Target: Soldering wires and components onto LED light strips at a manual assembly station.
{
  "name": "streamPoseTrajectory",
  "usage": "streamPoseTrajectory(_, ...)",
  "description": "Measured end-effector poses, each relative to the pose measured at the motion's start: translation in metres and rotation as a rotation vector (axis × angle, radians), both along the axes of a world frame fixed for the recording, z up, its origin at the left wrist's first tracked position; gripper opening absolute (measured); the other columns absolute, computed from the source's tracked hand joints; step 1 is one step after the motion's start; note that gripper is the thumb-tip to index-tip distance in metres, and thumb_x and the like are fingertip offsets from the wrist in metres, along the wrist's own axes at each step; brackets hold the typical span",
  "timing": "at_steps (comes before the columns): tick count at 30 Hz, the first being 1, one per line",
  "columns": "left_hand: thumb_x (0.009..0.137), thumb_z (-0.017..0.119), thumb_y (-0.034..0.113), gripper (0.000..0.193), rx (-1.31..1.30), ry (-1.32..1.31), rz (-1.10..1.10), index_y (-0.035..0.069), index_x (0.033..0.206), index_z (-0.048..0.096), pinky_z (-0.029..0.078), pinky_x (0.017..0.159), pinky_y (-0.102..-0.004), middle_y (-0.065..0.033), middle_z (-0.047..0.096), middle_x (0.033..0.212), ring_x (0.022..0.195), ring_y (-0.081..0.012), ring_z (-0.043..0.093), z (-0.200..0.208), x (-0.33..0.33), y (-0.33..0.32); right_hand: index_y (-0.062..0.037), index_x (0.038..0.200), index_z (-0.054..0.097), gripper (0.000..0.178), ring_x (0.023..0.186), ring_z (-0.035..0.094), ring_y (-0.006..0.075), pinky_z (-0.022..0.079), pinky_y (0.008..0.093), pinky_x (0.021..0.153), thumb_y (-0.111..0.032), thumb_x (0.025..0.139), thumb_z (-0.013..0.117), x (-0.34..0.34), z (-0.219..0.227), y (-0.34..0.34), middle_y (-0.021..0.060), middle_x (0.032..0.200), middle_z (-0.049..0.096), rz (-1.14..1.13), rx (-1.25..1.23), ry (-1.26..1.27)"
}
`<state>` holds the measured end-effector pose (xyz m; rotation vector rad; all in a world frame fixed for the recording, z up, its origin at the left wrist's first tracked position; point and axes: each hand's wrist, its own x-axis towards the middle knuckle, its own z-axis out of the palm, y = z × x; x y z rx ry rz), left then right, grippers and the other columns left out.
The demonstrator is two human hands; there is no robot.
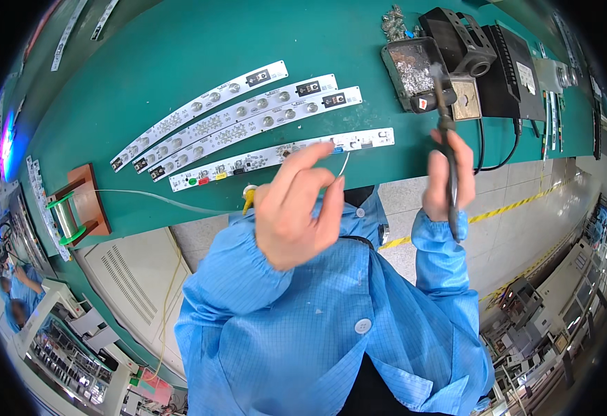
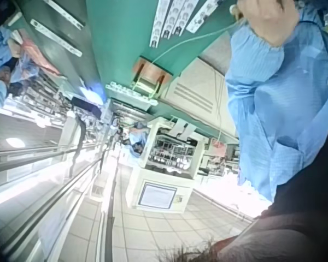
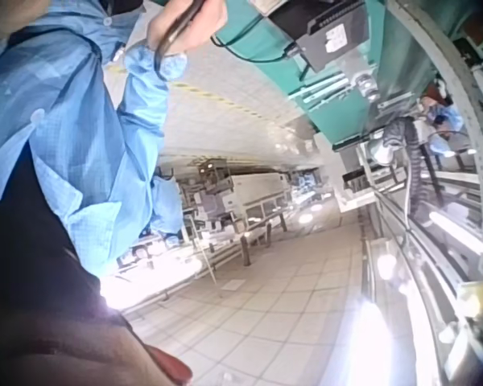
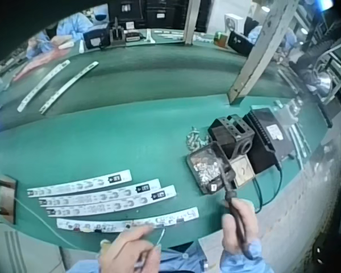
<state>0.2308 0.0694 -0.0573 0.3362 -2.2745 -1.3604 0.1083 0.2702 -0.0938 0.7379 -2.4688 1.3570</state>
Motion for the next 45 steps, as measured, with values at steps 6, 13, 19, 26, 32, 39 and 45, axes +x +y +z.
streamPoseTrajectory(6, 0.07, 0.073, -0.005, 0.014, -0.164, 0.024, -0.015, 0.002, 0.075, 0.061, 0.051, 0.052, -0.0305, -0.0122, 0.069, 0.093, 0.065, -0.024, 0.067, -0.009, 0.024, -0.031, 0.006, 0.113, 0.059, 0.034, 0.093, 0.061, 0.0352, 0.049, 0.0453, 0.085, -0.004, 0.081, 0.065, 0.035, 0.017, -0.008, 0.0223, 0.105, 0.062, 0.183, -0.071, 0.089)
streamPoseTrajectory(13, 0.071, 0.068, -0.008, 0.014, -0.164, -0.071, -0.021, 0.0, 0.08, 0.061, 0.053, 0.062, -0.0318, -0.017, 0.067, 0.101, 0.076, -0.0254, 0.068, -0.017, 0.02, -0.034, -0.0038, 0.081, 0.069, 0.019, 0.055, 0.052, 0.0183, 0.044, 0.0361, 0.062, -0.006, 0.063, 0.071, 0.062, 0.038, -0.052, 0.0035, 0.064, 0.059, 0.36, -0.135, 0.213)
streamPoseTrajectory(19, 0.072, 0.071, -0.003, 0.014, -0.202, -0.032, 0.013, 0.003, 0.078, 0.059, 0.05, 0.047, -0.0326, -0.009, 0.065, 0.099, 0.057, -0.0233, 0.064, -0.025, 0.017, -0.037, 0.001, 0.082, 0.067, 0.015, 0.053, 0.05, 0.0207, 0.044, 0.0389, 0.066, -0.009, 0.071, 0.068, 0.066, 0.038, -0.064, 0.0065, 0.059, 0.056, 0.413, -0.005, 0.221)
streamPoseTrajectory(26, 0.073, 0.07, -0.003, 0.012, -0.217, -0.027, 0.003, 0.002, 0.078, 0.061, 0.051, 0.048, -0.0322, -0.0087, 0.065, 0.098, 0.059, -0.0239, 0.063, -0.029, 0.016, -0.04, 0.0021, 0.083, 0.067, 0.014, 0.052, 0.049, 0.0219, 0.045, 0.0392, 0.067, -0.008, 0.073, 0.067, 0.066, 0.041, -0.07, 0.0073, 0.059, 0.054, 0.412, 0.003, 0.203)
streamPoseTrajectory(32, 0.074, 0.07, -0.003, 0.011, -0.215, -0.017, 0.011, 0.002, 0.078, 0.061, 0.051, 0.049, -0.0331, -0.008, 0.064, 0.097, 0.06, -0.0237, 0.064, -0.032, 0.014, -0.039, 0.0026, 0.082, 0.068, 0.014, 0.052, 0.048, 0.0221, 0.046, 0.0405, 0.068, -0.009, 0.075, 0.066, 0.066, 0.044, -0.071, 0.0079, 0.058, 0.054, 0.418, 0.021, 0.163)
streamPoseTrajectory(39, 0.074, 0.07, -0.001, 0.01, -0.2, -0.037, 0.002, 0.002, 0.078, 0.062, 0.05, 0.048, -0.033, -0.0079, 0.064, 0.098, 0.059, -0.0231, 0.063, -0.031, 0.015, -0.038, 0.0025, 0.082, 0.068, 0.014, 0.051, 0.047, 0.0213, 0.046, 0.0408, 0.07, -0.008, 0.074, 0.065, 0.064, 0.043, -0.072, 0.0071, 0.056, 0.052, 0.41, 0.007, 0.152)
streamPoseTrajectory(45, 0.074, 0.07, -0.001, 0.01, -0.194, -0.038, 0.009, 0.002, 0.077, 0.061, 0.05, 0.048, -0.033, -0.0082, 0.064, 0.098, 0.058, -0.0232, 0.063, -0.029, 0.015, -0.038, 0.0022, 0.081, 0.068, 0.013, 0.05, 0.046, 0.0209, 0.047, 0.0419, 0.071, -0.009, 0.075, 0.065, 0.064, 0.045, -0.073, 0.0069, 0.056, 0.051, 0.404, 0.006, 0.159)
